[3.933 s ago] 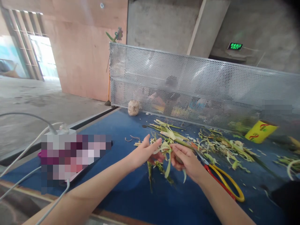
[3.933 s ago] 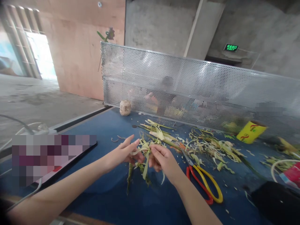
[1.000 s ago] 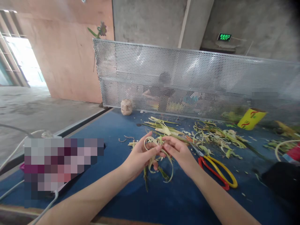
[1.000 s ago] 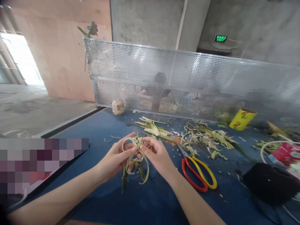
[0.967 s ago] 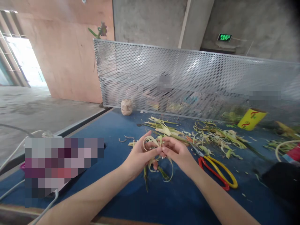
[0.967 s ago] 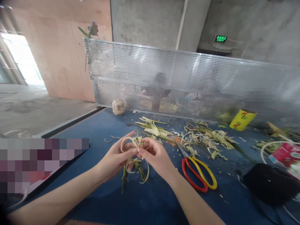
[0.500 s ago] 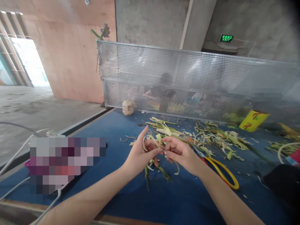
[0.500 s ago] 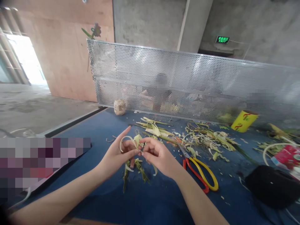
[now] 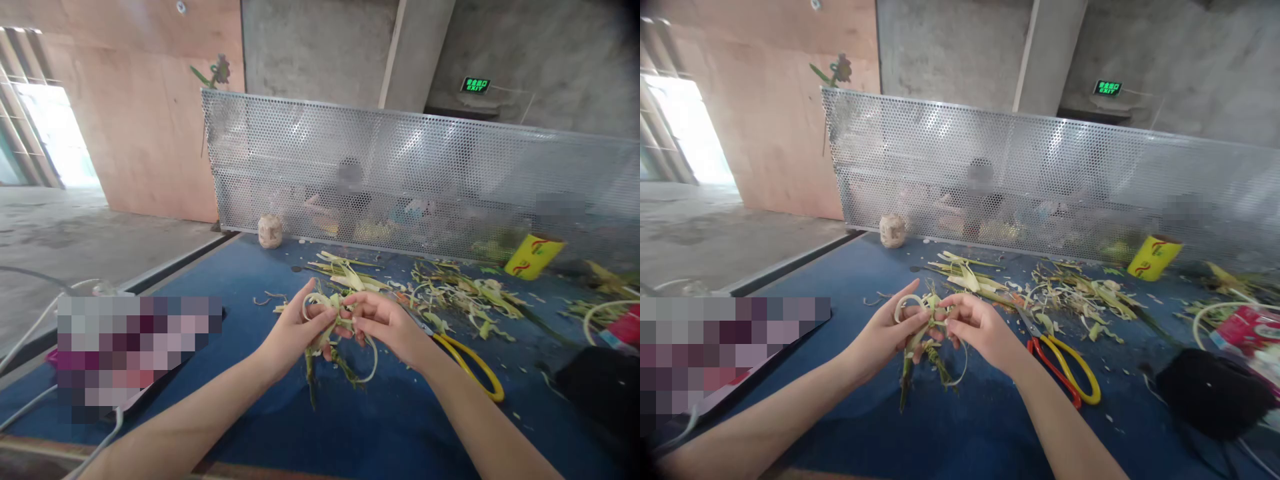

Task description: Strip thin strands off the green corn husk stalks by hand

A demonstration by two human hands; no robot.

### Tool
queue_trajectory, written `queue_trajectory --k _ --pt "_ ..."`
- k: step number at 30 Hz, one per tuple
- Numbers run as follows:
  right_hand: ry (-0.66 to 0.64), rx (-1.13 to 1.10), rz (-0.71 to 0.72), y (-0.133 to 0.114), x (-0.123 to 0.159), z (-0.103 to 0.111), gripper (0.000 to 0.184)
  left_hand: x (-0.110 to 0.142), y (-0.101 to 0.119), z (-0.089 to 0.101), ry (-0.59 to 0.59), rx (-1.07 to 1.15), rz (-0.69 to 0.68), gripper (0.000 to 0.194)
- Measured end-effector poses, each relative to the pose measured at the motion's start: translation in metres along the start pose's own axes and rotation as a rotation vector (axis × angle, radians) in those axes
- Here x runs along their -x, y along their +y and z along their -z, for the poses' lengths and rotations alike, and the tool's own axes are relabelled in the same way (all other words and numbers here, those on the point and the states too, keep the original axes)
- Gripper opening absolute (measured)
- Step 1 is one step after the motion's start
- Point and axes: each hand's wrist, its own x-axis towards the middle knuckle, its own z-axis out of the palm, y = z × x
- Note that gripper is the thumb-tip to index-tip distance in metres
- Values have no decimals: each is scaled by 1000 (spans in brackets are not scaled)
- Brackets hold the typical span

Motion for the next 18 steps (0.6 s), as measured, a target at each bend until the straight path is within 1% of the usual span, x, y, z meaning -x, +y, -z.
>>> queue_trajectory --k 2,4,6,8,9,11,13,15,18 --pt "41 25 20 2 -1 -2 21 0 0 0 -5 -8 11 88" --pt "122 109 47 4 0 -5 21 -1 0 -1 16 10 12 90" --pt "209 279 123 5 1 -8 20 -1 -1 -1 66 43 11 92" --pt "260 524 252 5 4 -12 20 -2 -2 0 119 72 18 91" --pt "259 653 324 4 5 -13 21 -2 -2 0 140 80 23 91" --pt "218 881 444 3 9 -16 23 -3 -2 1 171 86 38 88" --pt "159 1046 509 2 11 -19 25 -3 -2 1 177 97 57 87" --pt "145 1128 488 2 11 -22 23 -2 -1 1 169 117 71 87" --pt "199 1078 376 2 10 -24 15 0 0 0 156 133 60 90"
